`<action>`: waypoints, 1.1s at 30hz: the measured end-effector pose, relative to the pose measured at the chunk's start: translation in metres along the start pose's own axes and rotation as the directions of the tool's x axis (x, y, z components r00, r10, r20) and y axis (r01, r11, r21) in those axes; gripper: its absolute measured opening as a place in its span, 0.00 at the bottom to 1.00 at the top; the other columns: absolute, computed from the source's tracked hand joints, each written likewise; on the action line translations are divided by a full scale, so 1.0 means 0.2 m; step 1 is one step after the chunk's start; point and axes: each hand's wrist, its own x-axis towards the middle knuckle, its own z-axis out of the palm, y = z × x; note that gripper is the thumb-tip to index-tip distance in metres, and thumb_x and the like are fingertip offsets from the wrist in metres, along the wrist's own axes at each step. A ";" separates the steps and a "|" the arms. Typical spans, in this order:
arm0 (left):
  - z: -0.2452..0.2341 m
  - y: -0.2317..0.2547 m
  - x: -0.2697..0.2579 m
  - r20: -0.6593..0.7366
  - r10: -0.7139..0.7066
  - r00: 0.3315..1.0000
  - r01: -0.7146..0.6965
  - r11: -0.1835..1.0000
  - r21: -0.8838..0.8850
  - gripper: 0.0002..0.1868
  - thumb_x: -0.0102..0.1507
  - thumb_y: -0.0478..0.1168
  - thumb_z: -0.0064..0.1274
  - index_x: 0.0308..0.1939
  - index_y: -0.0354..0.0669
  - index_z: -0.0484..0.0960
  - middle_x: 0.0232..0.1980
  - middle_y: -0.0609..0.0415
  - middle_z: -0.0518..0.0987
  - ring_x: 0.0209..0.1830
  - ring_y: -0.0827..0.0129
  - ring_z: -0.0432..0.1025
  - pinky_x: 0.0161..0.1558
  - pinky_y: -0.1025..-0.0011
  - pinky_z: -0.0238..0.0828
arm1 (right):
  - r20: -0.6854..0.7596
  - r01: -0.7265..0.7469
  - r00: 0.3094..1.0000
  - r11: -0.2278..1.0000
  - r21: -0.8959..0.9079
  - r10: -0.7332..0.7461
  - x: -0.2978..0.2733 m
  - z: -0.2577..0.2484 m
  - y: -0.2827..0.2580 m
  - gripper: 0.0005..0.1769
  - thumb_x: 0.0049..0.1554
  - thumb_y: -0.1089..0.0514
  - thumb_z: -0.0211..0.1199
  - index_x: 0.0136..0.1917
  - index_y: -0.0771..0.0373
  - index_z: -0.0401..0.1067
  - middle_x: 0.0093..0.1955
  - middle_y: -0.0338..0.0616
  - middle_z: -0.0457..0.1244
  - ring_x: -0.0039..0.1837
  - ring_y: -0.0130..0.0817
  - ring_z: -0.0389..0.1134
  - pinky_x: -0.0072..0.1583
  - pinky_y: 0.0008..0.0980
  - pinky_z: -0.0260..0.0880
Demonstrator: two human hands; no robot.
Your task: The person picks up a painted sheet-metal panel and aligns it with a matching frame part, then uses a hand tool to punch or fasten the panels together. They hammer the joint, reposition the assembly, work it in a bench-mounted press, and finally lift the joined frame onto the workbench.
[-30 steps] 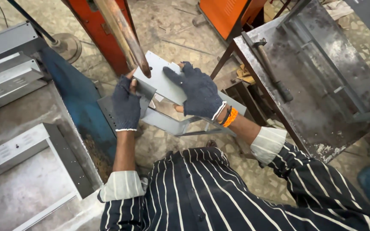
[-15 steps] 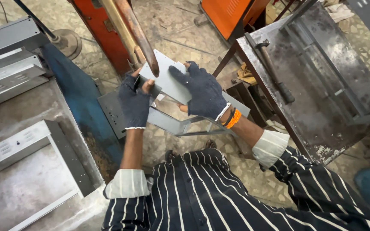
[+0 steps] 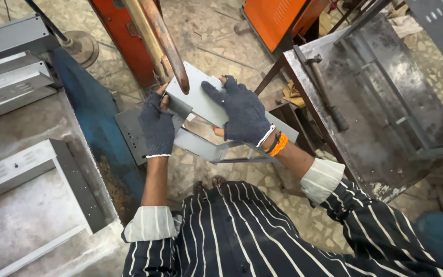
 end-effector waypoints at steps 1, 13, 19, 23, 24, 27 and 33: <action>0.01 0.02 0.00 -0.009 -0.004 1.000 0.004 1.000 0.001 0.15 0.74 0.36 0.44 0.63 0.42 0.79 0.57 0.44 0.82 0.60 0.62 0.76 0.62 0.66 0.68 | 0.005 0.008 1.000 1.000 0.001 -0.008 0.00 0.00 0.01 0.56 0.37 0.46 0.75 0.78 0.50 0.62 0.71 0.61 0.57 0.60 0.56 0.65 0.58 0.48 0.68; 0.06 0.07 0.07 -0.023 0.026 0.999 -0.030 0.986 -0.166 0.17 0.75 0.40 0.43 0.65 0.35 0.73 0.57 0.49 0.79 0.58 0.66 0.71 0.62 0.68 0.66 | -0.009 0.019 1.000 1.000 0.018 -0.019 0.02 0.00 0.04 0.57 0.35 0.45 0.76 0.77 0.49 0.62 0.71 0.61 0.57 0.60 0.57 0.66 0.59 0.48 0.68; 0.08 0.00 0.04 -0.089 -0.086 0.992 0.074 0.989 -0.131 0.13 0.74 0.38 0.47 0.60 0.35 0.73 0.52 0.48 0.79 0.52 0.70 0.71 0.56 0.70 0.68 | -0.009 0.024 1.000 0.999 0.021 -0.024 0.00 -0.02 0.03 0.55 0.36 0.43 0.75 0.77 0.48 0.62 0.71 0.62 0.57 0.60 0.56 0.66 0.58 0.47 0.69; 0.05 -0.05 0.00 0.014 -0.124 0.992 0.123 0.946 -0.300 0.19 0.69 0.38 0.56 0.61 0.35 0.74 0.55 0.48 0.80 0.56 0.67 0.74 0.60 0.67 0.70 | -0.018 0.037 0.999 0.999 -0.002 -0.037 0.01 -0.03 0.04 0.58 0.33 0.43 0.76 0.76 0.48 0.62 0.70 0.63 0.57 0.60 0.58 0.66 0.57 0.49 0.68; 0.03 -0.05 -0.02 0.090 -0.046 0.995 0.080 0.902 -0.424 0.26 0.65 0.37 0.59 0.66 0.36 0.71 0.60 0.48 0.78 0.60 0.66 0.72 0.64 0.66 0.68 | -0.010 0.029 1.000 1.000 -0.009 -0.029 0.02 -0.03 0.03 0.58 0.32 0.43 0.77 0.76 0.48 0.62 0.69 0.63 0.57 0.59 0.59 0.66 0.57 0.50 0.68; 0.01 0.12 -0.06 0.106 0.162 0.981 -0.134 0.963 -0.234 0.41 0.57 0.38 0.71 0.69 0.35 0.64 0.65 0.46 0.74 0.68 0.60 0.68 0.68 0.63 0.63 | 0.039 0.012 0.999 1.000 0.011 -0.013 0.02 -0.02 0.05 0.57 0.34 0.43 0.76 0.77 0.47 0.62 0.68 0.64 0.58 0.57 0.58 0.66 0.56 0.50 0.69; 0.15 0.08 -0.08 -0.116 0.177 0.977 -0.184 0.982 -0.049 0.46 0.48 0.42 0.78 0.61 0.37 0.64 0.56 0.46 0.74 0.57 0.60 0.73 0.59 0.64 0.70 | -0.003 0.014 1.000 0.994 0.108 -0.013 0.01 -0.06 0.05 0.55 0.34 0.44 0.75 0.75 0.47 0.64 0.66 0.62 0.60 0.59 0.59 0.67 0.57 0.50 0.69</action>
